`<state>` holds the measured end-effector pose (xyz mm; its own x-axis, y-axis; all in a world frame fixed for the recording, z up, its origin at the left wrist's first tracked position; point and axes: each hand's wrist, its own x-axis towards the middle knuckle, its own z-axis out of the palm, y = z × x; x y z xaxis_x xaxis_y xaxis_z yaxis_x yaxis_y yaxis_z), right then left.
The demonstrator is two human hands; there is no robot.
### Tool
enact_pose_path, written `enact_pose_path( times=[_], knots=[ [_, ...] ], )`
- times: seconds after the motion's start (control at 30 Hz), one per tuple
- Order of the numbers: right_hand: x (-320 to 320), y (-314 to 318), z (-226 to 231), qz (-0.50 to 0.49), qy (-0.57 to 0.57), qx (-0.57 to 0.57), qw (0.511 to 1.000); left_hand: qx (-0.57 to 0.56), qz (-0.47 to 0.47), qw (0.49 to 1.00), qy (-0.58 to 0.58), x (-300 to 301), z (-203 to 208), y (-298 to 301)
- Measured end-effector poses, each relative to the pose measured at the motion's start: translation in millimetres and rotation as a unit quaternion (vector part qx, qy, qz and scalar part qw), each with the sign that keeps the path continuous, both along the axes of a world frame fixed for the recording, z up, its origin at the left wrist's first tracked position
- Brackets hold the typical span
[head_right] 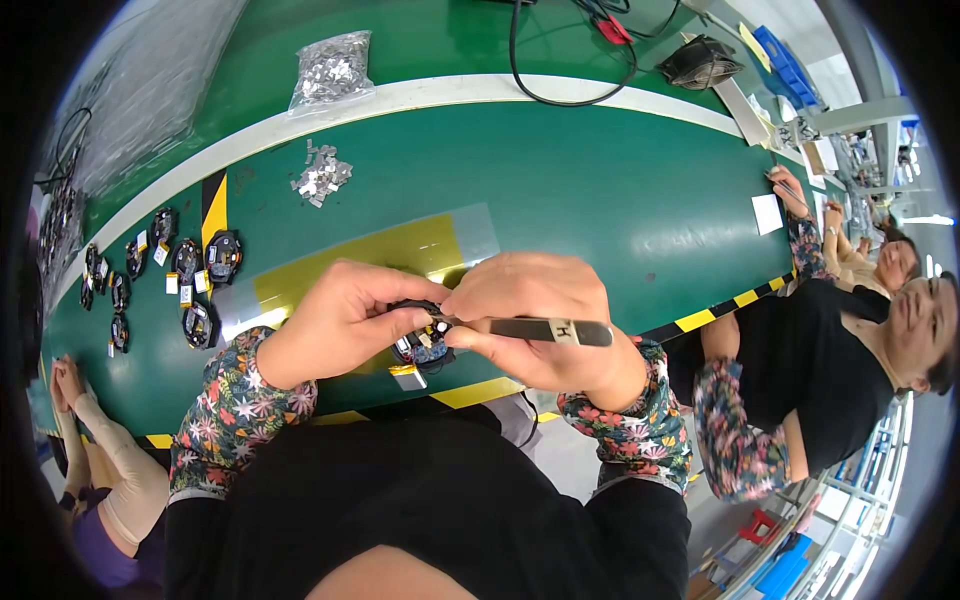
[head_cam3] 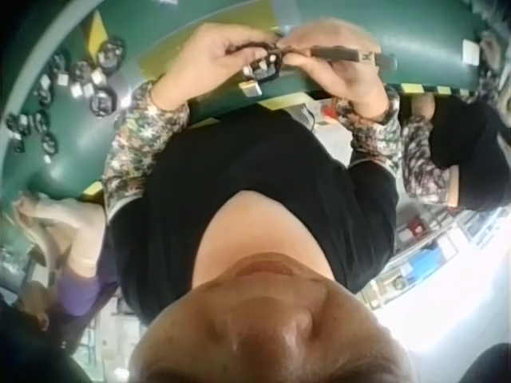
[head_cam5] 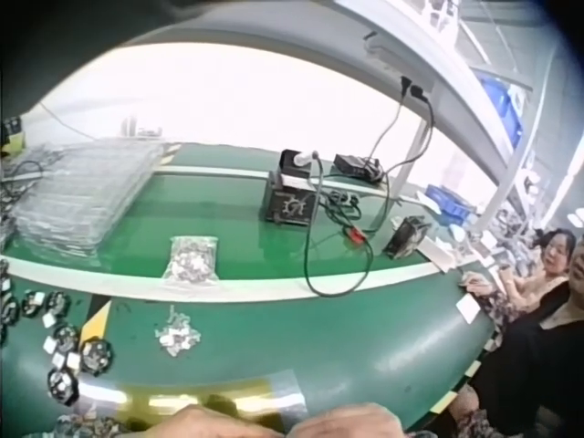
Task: The person assembles small electronic components onto a circular circuit board at an assembly station. This is done using tweezers and a stylus.
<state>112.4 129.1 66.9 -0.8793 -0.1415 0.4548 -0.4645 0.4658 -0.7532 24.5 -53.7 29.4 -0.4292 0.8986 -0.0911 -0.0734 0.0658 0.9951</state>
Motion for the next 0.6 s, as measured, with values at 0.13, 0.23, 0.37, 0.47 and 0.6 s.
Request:
enact_pose_path(
  times=[0.13,0.23,0.37,0.47,0.6],
  knots=[
    [-8.8,1.6,1.8,0.037,0.012,0.007,0.999,0.016,-0.010,0.998,-0.060,-4.2,4.6,0.1],
    [-13.0,2.7,6.5,0.054,0.023,0.036,0.998,0.026,-0.006,0.997,-0.078,-5.6,3.6,0.1],
    [-21.8,10.7,14.1,0.078,-0.030,0.084,0.993,0.014,-0.012,0.998,-0.068,-8.1,4.7,-0.8],
    [-31.8,9.9,8.9,0.080,-0.015,0.067,0.994,0.002,-0.011,0.996,-0.088,-10.4,1.8,-0.2],
    [-35.0,15.1,4.0,0.055,-0.031,-0.130,0.990,0.007,0.001,0.996,-0.087,-9.8,-7.4,-0.3]
  ],
)
